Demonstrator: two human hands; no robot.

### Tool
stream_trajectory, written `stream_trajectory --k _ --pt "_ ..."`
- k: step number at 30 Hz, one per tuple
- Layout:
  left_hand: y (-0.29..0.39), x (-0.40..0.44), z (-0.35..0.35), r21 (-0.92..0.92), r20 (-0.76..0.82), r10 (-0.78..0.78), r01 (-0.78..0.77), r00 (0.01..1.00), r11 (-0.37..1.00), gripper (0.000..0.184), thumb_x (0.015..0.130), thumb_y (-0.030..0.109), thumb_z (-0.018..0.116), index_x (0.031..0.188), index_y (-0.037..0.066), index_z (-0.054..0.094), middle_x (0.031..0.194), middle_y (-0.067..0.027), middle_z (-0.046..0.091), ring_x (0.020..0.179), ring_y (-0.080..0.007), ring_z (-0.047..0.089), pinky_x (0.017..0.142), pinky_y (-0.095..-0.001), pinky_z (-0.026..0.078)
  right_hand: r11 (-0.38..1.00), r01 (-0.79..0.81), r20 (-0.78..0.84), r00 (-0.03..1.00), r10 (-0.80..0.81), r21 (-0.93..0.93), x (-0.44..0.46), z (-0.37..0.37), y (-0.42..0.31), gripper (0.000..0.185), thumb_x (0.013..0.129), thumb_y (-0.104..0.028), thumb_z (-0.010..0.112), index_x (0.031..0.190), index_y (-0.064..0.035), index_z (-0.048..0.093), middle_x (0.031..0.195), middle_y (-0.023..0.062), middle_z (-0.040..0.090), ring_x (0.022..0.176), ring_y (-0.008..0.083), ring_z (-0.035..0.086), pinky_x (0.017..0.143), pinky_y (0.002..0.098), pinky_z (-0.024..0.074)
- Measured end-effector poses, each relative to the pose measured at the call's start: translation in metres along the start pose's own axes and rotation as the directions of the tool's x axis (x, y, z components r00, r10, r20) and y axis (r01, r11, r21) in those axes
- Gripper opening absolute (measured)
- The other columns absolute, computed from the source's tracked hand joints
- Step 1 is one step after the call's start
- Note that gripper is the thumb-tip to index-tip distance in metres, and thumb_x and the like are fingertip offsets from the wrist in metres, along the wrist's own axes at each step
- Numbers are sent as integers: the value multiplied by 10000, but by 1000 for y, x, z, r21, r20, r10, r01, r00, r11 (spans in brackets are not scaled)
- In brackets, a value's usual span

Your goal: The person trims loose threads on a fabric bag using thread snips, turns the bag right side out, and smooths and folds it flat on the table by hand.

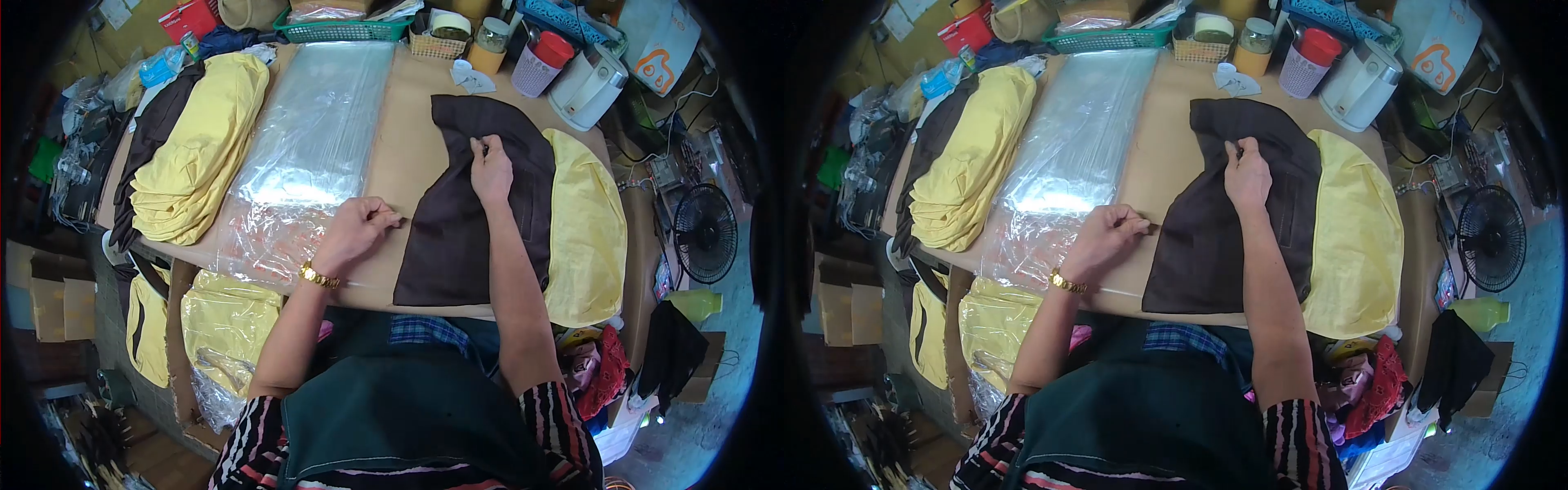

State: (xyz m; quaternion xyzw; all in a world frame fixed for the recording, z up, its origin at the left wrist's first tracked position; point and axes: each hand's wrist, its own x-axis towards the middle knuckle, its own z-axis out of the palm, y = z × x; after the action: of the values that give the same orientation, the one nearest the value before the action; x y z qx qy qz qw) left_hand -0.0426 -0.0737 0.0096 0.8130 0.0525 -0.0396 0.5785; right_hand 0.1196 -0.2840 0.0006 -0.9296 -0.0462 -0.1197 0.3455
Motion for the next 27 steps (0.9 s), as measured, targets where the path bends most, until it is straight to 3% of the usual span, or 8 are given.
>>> stream_trajectory --k 2,4,6,11,15,23,25,27 --pt "-11 -2 1 -53 -14 -14 13 1000 999 204 912 172 659 793 7 672 619 -9 599 578 -70 524 554 -256 428 998 53 23 998 -53 -18 -4 -3 -7 307 943 -342 590 1040 -51 574 973 192 655 903 374 639 774 442 493" --pt "-12 -5 2 -234 -55 36 -48 998 971 215 940 175 626 807 11 669 655 1 611 591 -58 523 566 -235 429 994 108 52 993 -106 -33 -13 -12 -19 306 923 -340 621 1035 -57 588 1005 184 634 902 359 630 795 427 486" --pt "-13 -6 2 -297 -60 11 -28 998 954 219 951 177 610 821 11 668 671 4 615 597 -53 525 573 -227 433 966 258 168 953 -254 -4 -30 -33 -34 276 882 -285 669 1052 -91 572 1050 132 581 978 365 613 772 432 504" --pt "-17 -4 3 -389 -65 27 -51 997 920 230 975 192 580 852 18 668 677 20 602 588 -33 511 556 -201 419 868 497 244 842 -481 -3 -88 -57 -57 289 760 -129 742 1010 -112 597 926 88 537 756 307 616 683 402 496" --pt "-22 -4 4 -478 -70 10 -42 998 878 226 977 200 581 862 29 673 653 30 578 569 -24 482 522 -184 378 839 539 167 836 -522 -77 -104 -61 -69 327 695 -104 778 952 -108 576 881 64 533 659 287 596 624 385 475" --pt "-25 -3 4 -515 -92 33 -76 995 854 223 976 200 585 865 29 676 653 31 578 568 -24 485 513 -181 374 781 602 237 794 -561 -168 -108 -56 -91 331 700 -104 771 911 -103 516 855 62 540 682 267 610 636 371 458" --pt "-27 -3 2 -490 -56 33 -56 998 870 218 980 207 587 879 29 661 784 17 655 594 -12 493 539 -177 395 768 612 253 786 -564 -188 -106 -51 -91 327 701 -106 769 905 -104 513 852 64 542 692 263 615 638 367 455" --pt "-28 -3 2 -502 -48 38 -57 998 863 222 981 211 589 873 30 657 772 25 650 593 -7 487 536 -170 387 767 604 296 790 -538 -217 -104 -42 -87 319 711 -104 763 905 -97 510 849 68 542 718 271 625 638 389 469"
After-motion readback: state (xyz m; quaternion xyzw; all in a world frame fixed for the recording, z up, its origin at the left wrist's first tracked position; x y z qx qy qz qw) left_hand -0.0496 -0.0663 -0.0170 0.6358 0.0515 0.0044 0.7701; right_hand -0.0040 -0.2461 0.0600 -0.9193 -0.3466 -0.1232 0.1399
